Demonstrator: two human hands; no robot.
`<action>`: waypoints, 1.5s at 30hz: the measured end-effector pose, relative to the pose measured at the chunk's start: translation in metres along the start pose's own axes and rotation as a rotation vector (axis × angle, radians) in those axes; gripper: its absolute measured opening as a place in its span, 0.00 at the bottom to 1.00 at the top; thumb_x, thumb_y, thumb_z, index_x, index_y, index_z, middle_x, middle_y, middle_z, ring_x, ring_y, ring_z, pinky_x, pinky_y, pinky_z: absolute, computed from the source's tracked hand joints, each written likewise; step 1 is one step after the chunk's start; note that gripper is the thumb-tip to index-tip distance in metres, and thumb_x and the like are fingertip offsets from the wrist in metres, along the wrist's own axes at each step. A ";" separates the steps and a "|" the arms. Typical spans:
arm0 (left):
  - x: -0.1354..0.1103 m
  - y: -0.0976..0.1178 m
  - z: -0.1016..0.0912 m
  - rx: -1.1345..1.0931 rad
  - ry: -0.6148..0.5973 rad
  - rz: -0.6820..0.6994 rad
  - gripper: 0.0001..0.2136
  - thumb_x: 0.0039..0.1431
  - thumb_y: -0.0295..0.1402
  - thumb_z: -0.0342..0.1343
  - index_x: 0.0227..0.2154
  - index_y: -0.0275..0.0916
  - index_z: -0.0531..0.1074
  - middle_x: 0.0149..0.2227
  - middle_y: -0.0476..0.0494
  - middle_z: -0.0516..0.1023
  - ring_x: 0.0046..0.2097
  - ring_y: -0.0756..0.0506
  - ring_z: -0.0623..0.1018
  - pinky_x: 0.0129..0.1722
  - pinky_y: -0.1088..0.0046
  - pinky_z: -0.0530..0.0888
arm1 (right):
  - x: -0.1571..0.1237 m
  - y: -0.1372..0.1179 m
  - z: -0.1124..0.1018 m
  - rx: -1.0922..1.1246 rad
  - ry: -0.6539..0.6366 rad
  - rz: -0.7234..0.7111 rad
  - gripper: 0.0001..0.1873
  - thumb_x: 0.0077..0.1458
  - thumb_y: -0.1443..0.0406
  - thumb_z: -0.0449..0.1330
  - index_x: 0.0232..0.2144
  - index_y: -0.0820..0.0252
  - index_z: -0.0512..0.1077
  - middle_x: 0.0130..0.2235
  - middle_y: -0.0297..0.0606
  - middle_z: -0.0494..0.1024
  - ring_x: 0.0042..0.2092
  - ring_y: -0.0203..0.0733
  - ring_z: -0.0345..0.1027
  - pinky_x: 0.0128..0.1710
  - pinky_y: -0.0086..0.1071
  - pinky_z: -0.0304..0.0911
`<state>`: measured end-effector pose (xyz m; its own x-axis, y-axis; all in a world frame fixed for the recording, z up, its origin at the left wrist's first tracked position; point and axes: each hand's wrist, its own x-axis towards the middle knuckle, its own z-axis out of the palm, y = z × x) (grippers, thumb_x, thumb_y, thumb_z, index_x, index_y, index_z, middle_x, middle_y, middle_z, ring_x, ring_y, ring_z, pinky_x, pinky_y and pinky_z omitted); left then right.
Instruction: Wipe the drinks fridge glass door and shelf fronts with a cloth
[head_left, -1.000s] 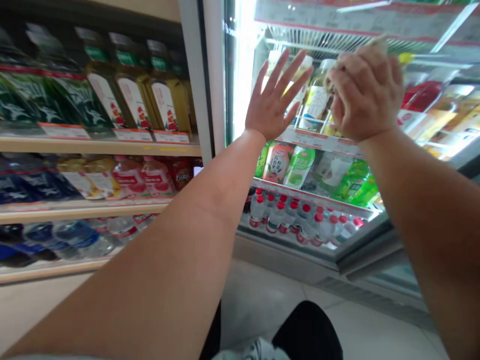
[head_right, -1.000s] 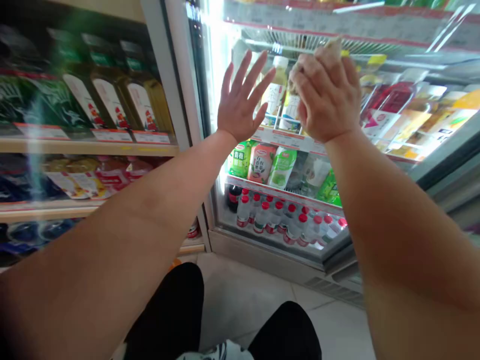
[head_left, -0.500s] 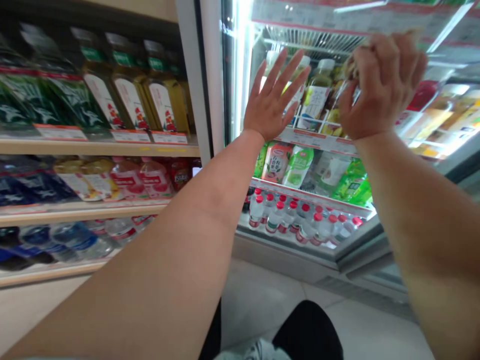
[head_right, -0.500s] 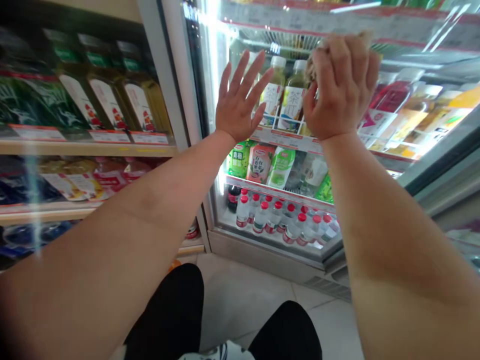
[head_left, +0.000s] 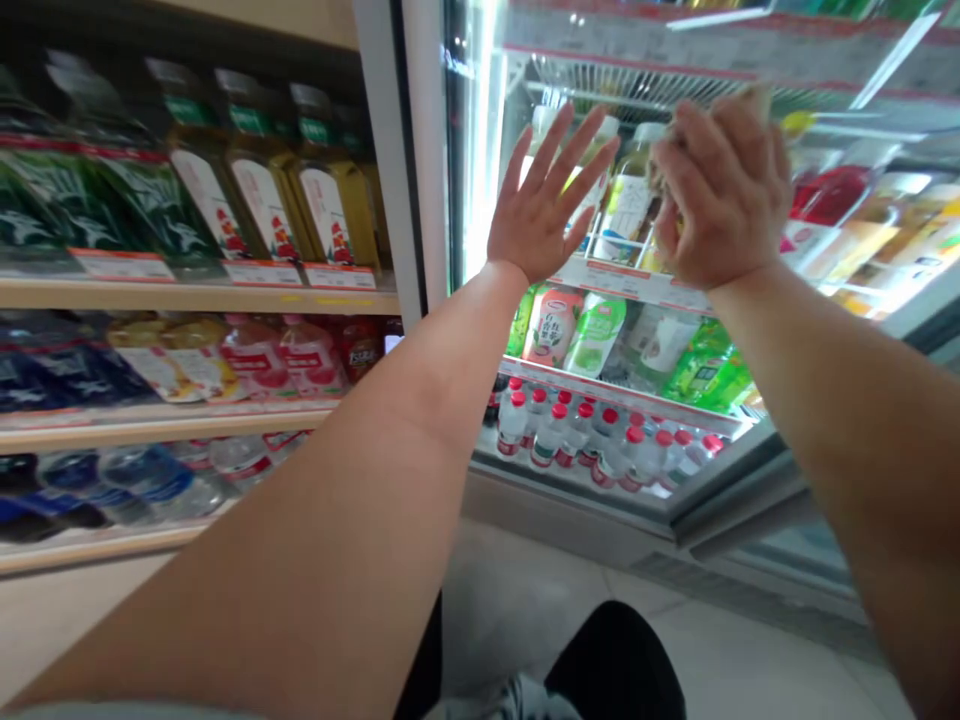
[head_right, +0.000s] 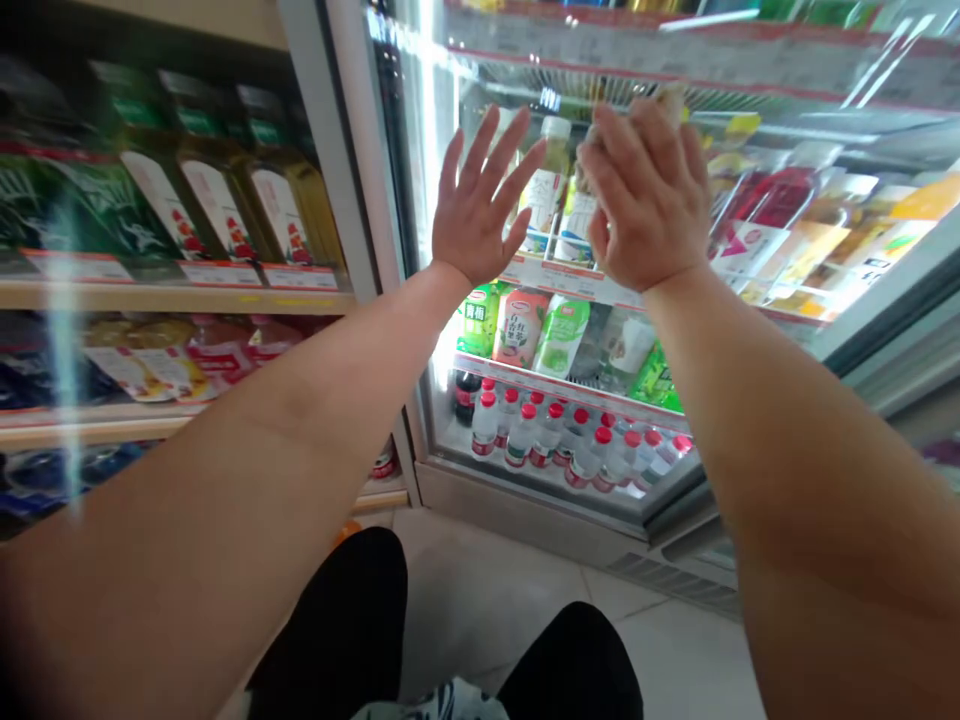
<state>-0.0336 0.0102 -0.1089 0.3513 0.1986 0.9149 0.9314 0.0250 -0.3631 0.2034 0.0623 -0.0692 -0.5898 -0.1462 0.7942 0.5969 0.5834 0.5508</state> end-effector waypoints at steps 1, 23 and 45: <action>0.000 0.000 0.000 0.001 -0.001 -0.005 0.30 0.67 0.32 0.44 0.72 0.43 0.53 0.73 0.44 0.51 0.73 0.44 0.34 0.72 0.57 0.32 | 0.000 0.000 -0.001 0.006 -0.045 -0.056 0.30 0.66 0.59 0.45 0.69 0.45 0.57 0.71 0.28 0.55 0.70 0.56 0.52 0.66 0.61 0.53; 0.000 -0.001 0.005 -0.014 0.025 -0.009 0.31 0.66 0.32 0.46 0.72 0.43 0.54 0.73 0.45 0.51 0.74 0.42 0.38 0.72 0.57 0.34 | -0.006 -0.006 0.002 0.058 0.046 -0.052 0.29 0.66 0.60 0.46 0.68 0.48 0.60 0.69 0.34 0.62 0.69 0.57 0.54 0.65 0.61 0.55; 0.001 -0.001 -0.009 -0.176 -0.102 -0.072 0.28 0.70 0.37 0.43 0.71 0.47 0.54 0.73 0.54 0.46 0.74 0.43 0.40 0.73 0.54 0.35 | -0.010 -0.017 0.006 -0.093 0.112 0.246 0.27 0.68 0.63 0.44 0.63 0.63 0.67 0.67 0.45 0.66 0.69 0.52 0.53 0.67 0.51 0.50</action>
<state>-0.0333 0.0016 -0.1059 0.2806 0.3010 0.9114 0.9590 -0.1274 -0.2532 0.1961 0.0585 -0.0880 -0.3605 -0.0994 0.9275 0.7650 0.5375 0.3549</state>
